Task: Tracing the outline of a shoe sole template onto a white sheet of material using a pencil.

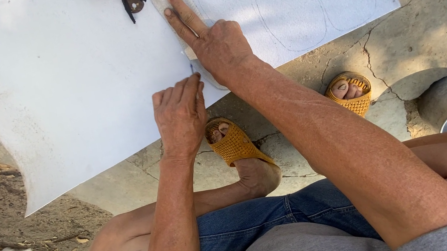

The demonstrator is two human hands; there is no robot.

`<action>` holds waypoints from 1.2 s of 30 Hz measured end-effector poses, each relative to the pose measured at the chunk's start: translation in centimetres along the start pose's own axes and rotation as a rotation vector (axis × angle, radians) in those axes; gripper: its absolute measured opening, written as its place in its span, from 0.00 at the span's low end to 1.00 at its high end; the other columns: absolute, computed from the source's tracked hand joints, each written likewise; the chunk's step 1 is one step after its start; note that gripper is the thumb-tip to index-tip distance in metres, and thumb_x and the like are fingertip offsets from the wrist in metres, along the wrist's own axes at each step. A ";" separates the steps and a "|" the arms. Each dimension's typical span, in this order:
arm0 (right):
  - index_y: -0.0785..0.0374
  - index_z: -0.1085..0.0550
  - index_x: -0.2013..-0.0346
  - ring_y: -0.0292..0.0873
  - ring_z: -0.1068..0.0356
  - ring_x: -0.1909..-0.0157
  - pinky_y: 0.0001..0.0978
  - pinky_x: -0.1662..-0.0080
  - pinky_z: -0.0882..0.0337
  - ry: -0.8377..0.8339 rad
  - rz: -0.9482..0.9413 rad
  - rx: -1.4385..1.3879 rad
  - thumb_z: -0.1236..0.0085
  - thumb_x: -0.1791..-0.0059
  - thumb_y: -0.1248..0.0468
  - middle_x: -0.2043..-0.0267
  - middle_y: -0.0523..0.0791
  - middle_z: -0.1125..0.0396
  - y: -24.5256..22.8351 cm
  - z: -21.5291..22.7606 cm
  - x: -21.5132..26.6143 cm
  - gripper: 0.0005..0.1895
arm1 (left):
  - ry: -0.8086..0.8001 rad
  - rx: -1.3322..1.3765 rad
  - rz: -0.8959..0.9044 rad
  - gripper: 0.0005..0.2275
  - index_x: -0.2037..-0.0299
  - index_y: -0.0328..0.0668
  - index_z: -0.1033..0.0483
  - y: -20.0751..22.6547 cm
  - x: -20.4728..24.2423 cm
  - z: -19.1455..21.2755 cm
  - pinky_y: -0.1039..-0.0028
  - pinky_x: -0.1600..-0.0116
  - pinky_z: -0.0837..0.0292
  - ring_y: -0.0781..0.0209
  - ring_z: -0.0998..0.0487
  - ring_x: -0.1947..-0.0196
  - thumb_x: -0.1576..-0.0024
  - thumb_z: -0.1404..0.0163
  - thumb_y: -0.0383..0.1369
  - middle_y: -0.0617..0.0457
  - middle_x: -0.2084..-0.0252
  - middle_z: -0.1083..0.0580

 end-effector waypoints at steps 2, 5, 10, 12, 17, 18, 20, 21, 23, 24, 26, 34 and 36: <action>0.55 0.75 0.20 0.41 0.42 0.85 0.34 0.79 0.39 0.012 -0.003 0.004 0.39 0.52 0.68 0.24 0.49 0.95 0.0 -0.2 0.0 0.61 | -0.001 -0.018 -0.002 0.09 0.46 0.40 0.22 -0.2 0.1 -0.2 0.66 0.55 0.38 0.57 0.25 0.66 0.34 0.48 0.30 0.52 0.54 0.19; 0.55 0.74 0.20 0.41 0.42 0.85 0.34 0.79 0.39 0.024 -0.006 0.001 0.38 0.53 0.67 0.24 0.49 0.95 0.0 -0.2 0.0 0.62 | -0.025 -0.030 -0.008 0.08 0.47 0.41 0.22 0.2 0.4 -0.4 0.66 0.55 0.39 0.56 0.25 0.67 0.34 0.47 0.30 0.53 0.55 0.19; 0.53 0.75 0.20 0.42 0.41 0.85 0.34 0.79 0.38 0.037 -0.015 -0.005 0.38 0.55 0.73 0.24 0.48 0.96 -0.1 -0.7 -0.3 0.65 | -0.057 0.021 -0.026 0.07 0.50 0.40 0.22 1.4 1.2 -0.9 0.65 0.55 0.40 0.57 0.27 0.70 0.35 0.46 0.29 0.54 0.60 0.20; 0.53 0.75 0.20 0.42 0.46 0.85 0.34 0.80 0.42 0.059 -0.014 0.004 0.40 0.54 0.76 0.24 0.48 0.95 -0.1 -0.9 -0.3 0.63 | -0.089 0.053 -0.019 0.05 0.52 0.40 0.22 1.8 1.3 -1.1 0.64 0.55 0.40 0.54 0.27 0.70 0.36 0.48 0.28 0.53 0.63 0.21; 0.53 0.74 0.20 0.41 0.46 0.86 0.33 0.81 0.41 0.081 -0.016 0.029 0.43 0.55 0.79 0.24 0.47 0.95 0.0 -1.1 -0.5 0.62 | -0.124 0.044 -0.045 0.04 0.56 0.42 0.21 2.5 0.8 -1.2 0.63 0.54 0.40 0.53 0.28 0.72 0.35 0.49 0.29 0.55 0.67 0.24; 0.53 0.74 0.20 0.42 0.44 0.86 0.33 0.81 0.40 0.065 -0.017 0.019 0.43 0.54 0.79 0.24 0.47 0.96 0.0 -1.1 -0.5 0.62 | -0.136 0.036 -0.058 0.04 0.57 0.42 0.21 2.7 0.7 -1.2 0.62 0.54 0.40 0.53 0.28 0.73 0.35 0.49 0.29 0.55 0.69 0.24; 0.53 0.73 0.20 0.41 0.44 0.86 0.33 0.81 0.40 0.077 -0.012 0.029 0.43 0.55 0.78 0.24 0.47 0.95 0.1 -1.3 -0.6 0.62 | -0.143 0.040 -0.070 0.04 0.57 0.43 0.21 3.0 0.5 -1.2 0.62 0.54 0.40 0.53 0.28 0.73 0.35 0.49 0.29 0.55 0.69 0.24; 0.54 0.72 0.20 0.41 0.44 0.87 0.33 0.81 0.40 0.091 -0.005 0.039 0.42 0.55 0.77 0.24 0.47 0.95 0.2 -1.3 -0.6 0.62 | -0.149 0.043 -0.080 0.04 0.57 0.43 0.21 3.2 0.4 -1.2 0.62 0.55 0.40 0.52 0.28 0.74 0.35 0.50 0.30 0.54 0.69 0.24; 0.52 0.71 0.20 0.39 0.46 0.87 0.32 0.81 0.41 0.127 -0.015 0.056 0.45 0.54 0.78 0.24 0.47 0.94 0.1 -2.0 -1.0 0.60 | -0.157 0.044 -0.088 0.04 0.57 0.43 0.21 3.3 0.4 -1.5 0.62 0.55 0.40 0.52 0.27 0.74 0.35 0.49 0.30 0.54 0.70 0.24; 0.51 0.70 0.19 0.38 0.49 0.87 0.31 0.82 0.41 0.166 -0.022 0.072 0.48 0.53 0.79 0.23 0.47 0.93 0.1 -2.3 -1.1 0.58 | -0.165 0.042 -0.094 0.04 0.57 0.42 0.21 3.4 0.3 -1.6 0.62 0.55 0.41 0.51 0.27 0.74 0.35 0.48 0.30 0.53 0.70 0.24; 0.51 0.71 0.20 0.38 0.49 0.87 0.32 0.82 0.42 0.171 -0.025 0.072 0.47 0.53 0.79 0.23 0.47 0.94 0.1 -2.4 -1.2 0.58 | -0.169 0.050 -0.101 0.04 0.57 0.42 0.20 3.6 0.3 -1.9 0.62 0.55 0.41 0.51 0.27 0.74 0.36 0.48 0.30 0.54 0.70 0.24; 0.51 0.74 0.20 0.41 0.48 0.86 0.31 0.81 0.41 0.037 -0.004 0.011 0.46 0.54 0.82 0.24 0.45 0.96 0.4 -1.4 -0.8 0.62 | -0.175 0.129 -0.132 0.05 0.67 0.42 0.24 4.8 0.0 -2.7 0.64 0.58 0.42 0.51 0.31 0.77 0.38 0.46 0.26 0.53 0.76 0.27; 0.50 0.73 0.20 0.41 0.45 0.85 0.32 0.80 0.39 0.079 -0.012 0.007 0.44 0.53 0.81 0.24 0.44 0.95 0.4 -1.6 -0.9 0.61 | -0.179 0.166 -0.150 0.05 0.70 0.40 0.25 4.9 0.2 -3.4 0.63 0.57 0.40 0.50 0.30 0.76 0.42 0.44 0.24 0.51 0.74 0.26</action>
Point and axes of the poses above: each hand's wrist, its own x-axis away from the middle knuckle, its own z-axis out of the back of the hand, y = z × x, the point moved 4 cm from there along -x, towards the middle knuckle
